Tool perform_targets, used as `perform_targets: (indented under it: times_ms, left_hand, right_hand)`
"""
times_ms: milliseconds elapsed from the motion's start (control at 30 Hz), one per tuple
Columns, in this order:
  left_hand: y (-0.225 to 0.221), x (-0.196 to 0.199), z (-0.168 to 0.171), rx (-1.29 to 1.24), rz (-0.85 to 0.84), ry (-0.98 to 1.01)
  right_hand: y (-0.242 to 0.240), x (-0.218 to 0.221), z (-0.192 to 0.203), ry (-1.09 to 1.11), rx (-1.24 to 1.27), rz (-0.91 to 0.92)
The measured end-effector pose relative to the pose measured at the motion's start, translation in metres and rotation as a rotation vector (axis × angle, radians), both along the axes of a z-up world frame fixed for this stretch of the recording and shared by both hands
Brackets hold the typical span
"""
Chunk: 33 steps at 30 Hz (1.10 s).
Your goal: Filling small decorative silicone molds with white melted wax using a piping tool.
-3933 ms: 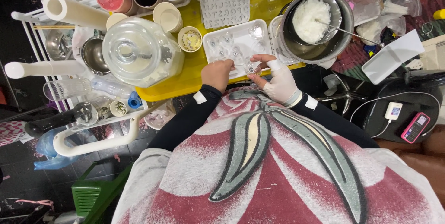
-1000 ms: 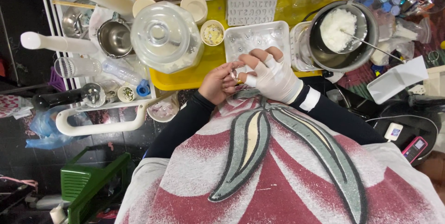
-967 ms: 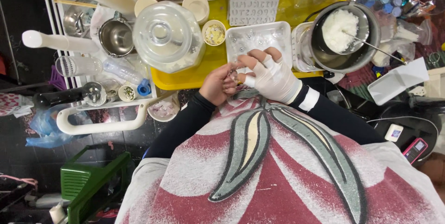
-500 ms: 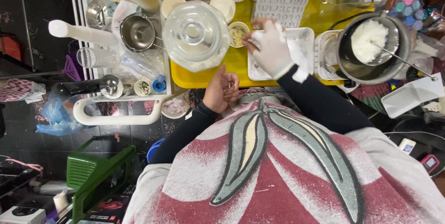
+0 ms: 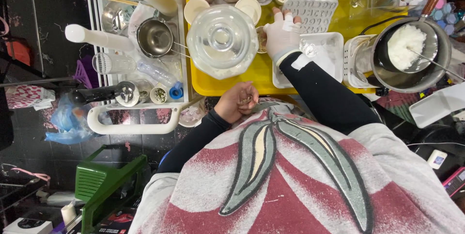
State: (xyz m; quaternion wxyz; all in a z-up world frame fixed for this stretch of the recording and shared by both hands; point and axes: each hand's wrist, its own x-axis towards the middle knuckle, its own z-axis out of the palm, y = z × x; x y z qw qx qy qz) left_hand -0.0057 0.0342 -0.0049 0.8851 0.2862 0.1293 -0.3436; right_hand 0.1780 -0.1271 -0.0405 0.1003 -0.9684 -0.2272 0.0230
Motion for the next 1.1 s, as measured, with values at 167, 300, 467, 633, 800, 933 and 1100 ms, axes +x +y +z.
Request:
perform_targets:
  times_ms: [167, 300, 467, 633, 800, 933, 1100]
  left_hand:
    - [0.0, 0.004, -0.01, -0.03, -0.066, 0.037]
    - [-0.005, 0.01, -0.017, -0.083, -0.081, 0.028]
    - [-0.019, 0.015, -0.009, 0.063, -0.055, 0.028]
    - [-0.037, 0.031, 0.001, 0.12, -0.012, -0.037]
    - [-0.058, 0.045, -0.007, 0.141, 0.066, -0.014]
    - [-0.074, 0.056, -0.007, 0.226, 0.135, 0.068]
    - [-0.084, 0.058, -0.026, 0.183, 0.319, 0.194]
  right_hand:
    - [-0.01, 0.004, -0.03, -0.175, -0.046, 0.035]
    - [-0.015, 0.001, -0.017, -0.202, 0.082, 0.095]
    - [-0.024, -0.011, 0.045, 0.002, 0.47, -0.006]
    - [-0.053, -0.007, 0.049, 0.16, 0.667, -0.06]
    - [-0.077, 0.006, 0.0, 0.353, 0.891, -0.104]
    - [-0.071, 0.002, 0.014, 0.23, 0.735, -0.006]
    - [-0.061, -0.003, 0.015, 0.533, 1.003, -0.017]
